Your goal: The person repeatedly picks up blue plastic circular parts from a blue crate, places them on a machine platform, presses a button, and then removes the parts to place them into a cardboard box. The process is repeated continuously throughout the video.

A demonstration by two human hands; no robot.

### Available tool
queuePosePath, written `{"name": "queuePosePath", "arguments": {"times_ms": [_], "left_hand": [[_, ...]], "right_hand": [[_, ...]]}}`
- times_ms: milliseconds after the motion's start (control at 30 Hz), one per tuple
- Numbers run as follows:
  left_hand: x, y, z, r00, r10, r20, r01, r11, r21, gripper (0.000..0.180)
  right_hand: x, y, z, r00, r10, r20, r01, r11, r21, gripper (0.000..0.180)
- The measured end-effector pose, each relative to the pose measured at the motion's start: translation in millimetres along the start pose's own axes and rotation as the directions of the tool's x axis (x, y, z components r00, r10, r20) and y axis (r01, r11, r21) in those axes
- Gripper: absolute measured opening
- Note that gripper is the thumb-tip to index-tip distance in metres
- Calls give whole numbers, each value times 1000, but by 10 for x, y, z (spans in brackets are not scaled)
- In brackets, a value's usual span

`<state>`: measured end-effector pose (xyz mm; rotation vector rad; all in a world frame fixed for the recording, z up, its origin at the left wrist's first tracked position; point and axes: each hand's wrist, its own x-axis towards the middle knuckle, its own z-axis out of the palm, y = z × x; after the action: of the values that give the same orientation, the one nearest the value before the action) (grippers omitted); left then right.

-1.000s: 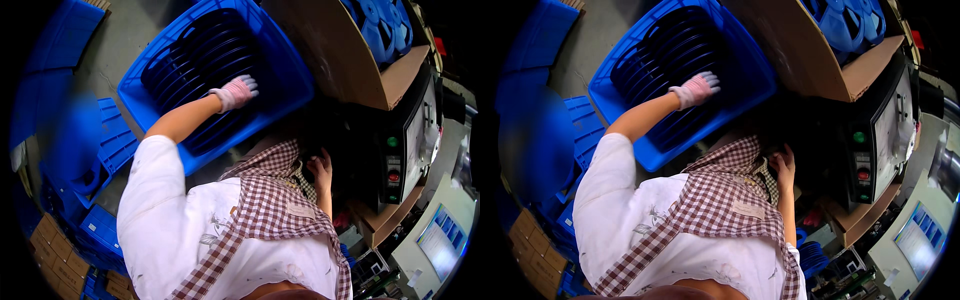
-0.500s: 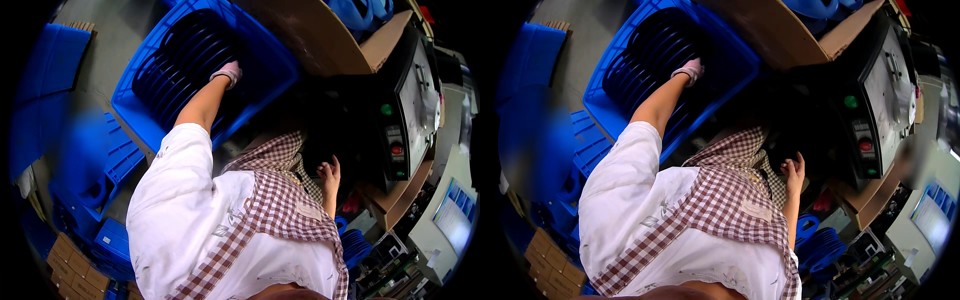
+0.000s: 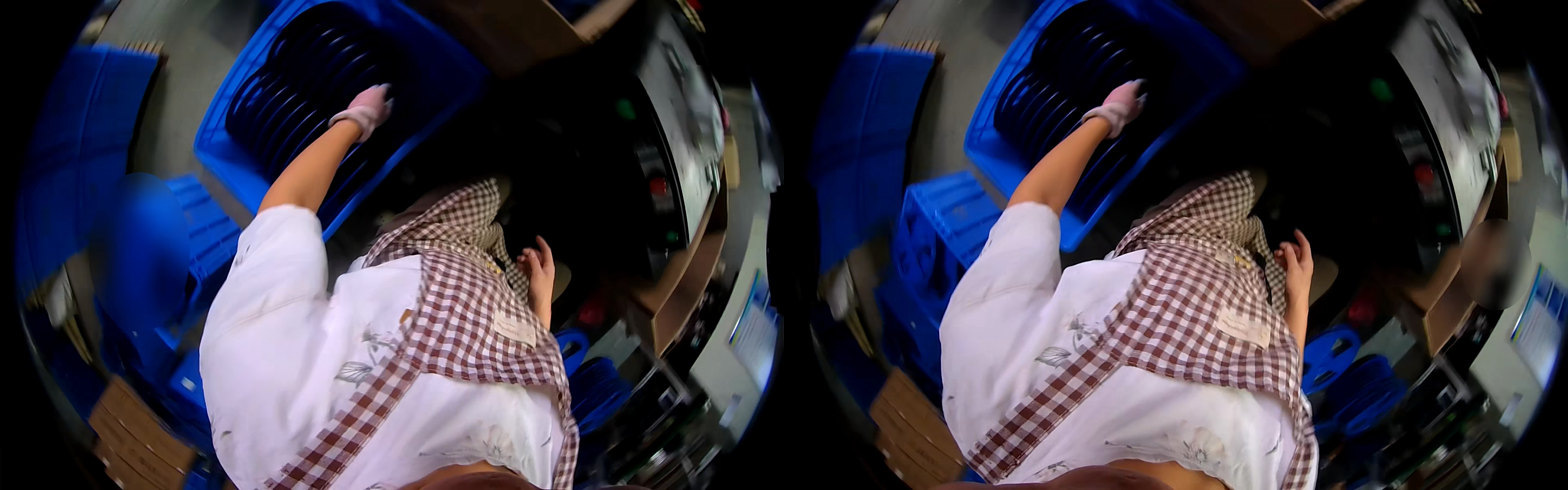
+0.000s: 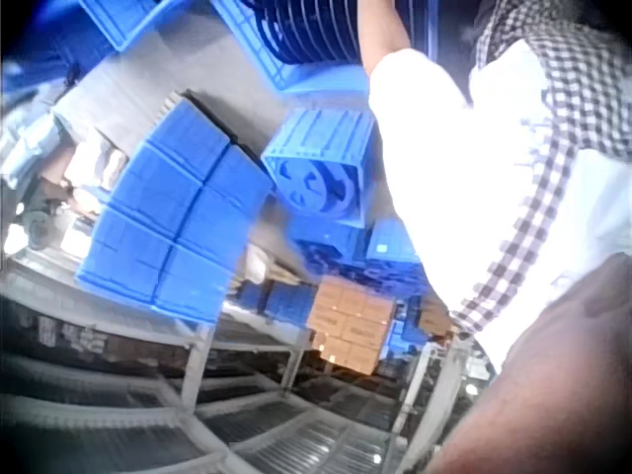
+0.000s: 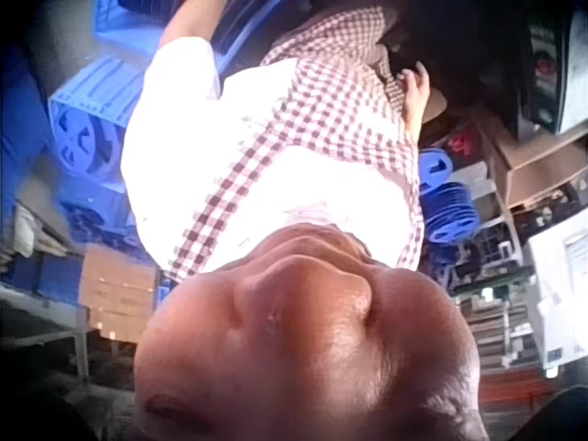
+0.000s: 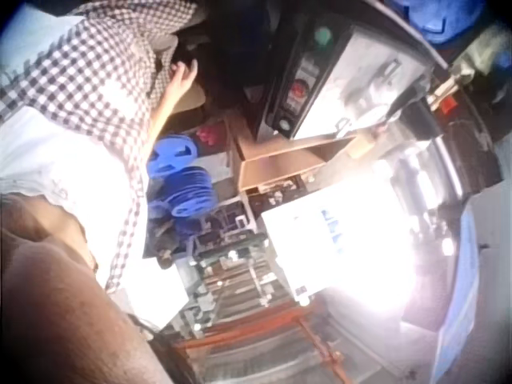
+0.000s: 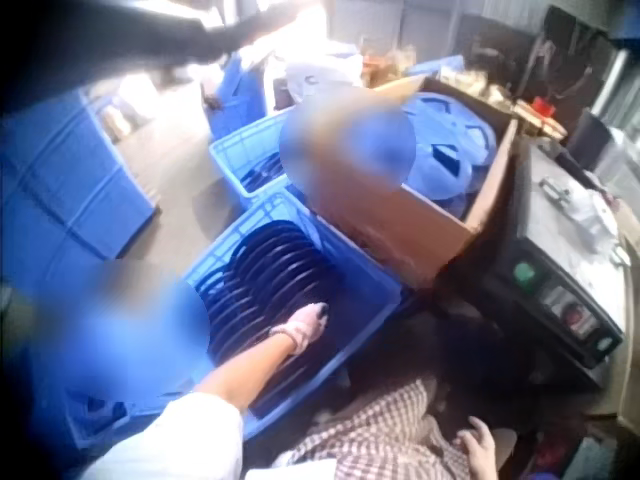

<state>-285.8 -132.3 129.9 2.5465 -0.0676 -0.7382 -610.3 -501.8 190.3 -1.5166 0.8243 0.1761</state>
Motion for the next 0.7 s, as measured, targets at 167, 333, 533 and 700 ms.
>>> {"name": "queuePosePath", "arguments": {"times_ms": [167,333,533,700], "left_hand": [[-43,-213,448,995,94,-27,-98,956,-278,40],[-376,455,365,905,391,-170,-419,743,-521,34],[-1174,1664,497,723,686,83,-475,580,-661,27],[-1418,2011,870,705,676,215,-398,628,-669,26]], "right_hand": [[-81,-304,134,997,-55,-49,59,995,81,41],[-404,-385,134,962,-223,-158,207,972,-111,37],[-1109,-280,-573,718,-503,-481,320,852,-414,30],[-1615,1010,-1885,282,-165,-945,-391,880,-270,59]]}}
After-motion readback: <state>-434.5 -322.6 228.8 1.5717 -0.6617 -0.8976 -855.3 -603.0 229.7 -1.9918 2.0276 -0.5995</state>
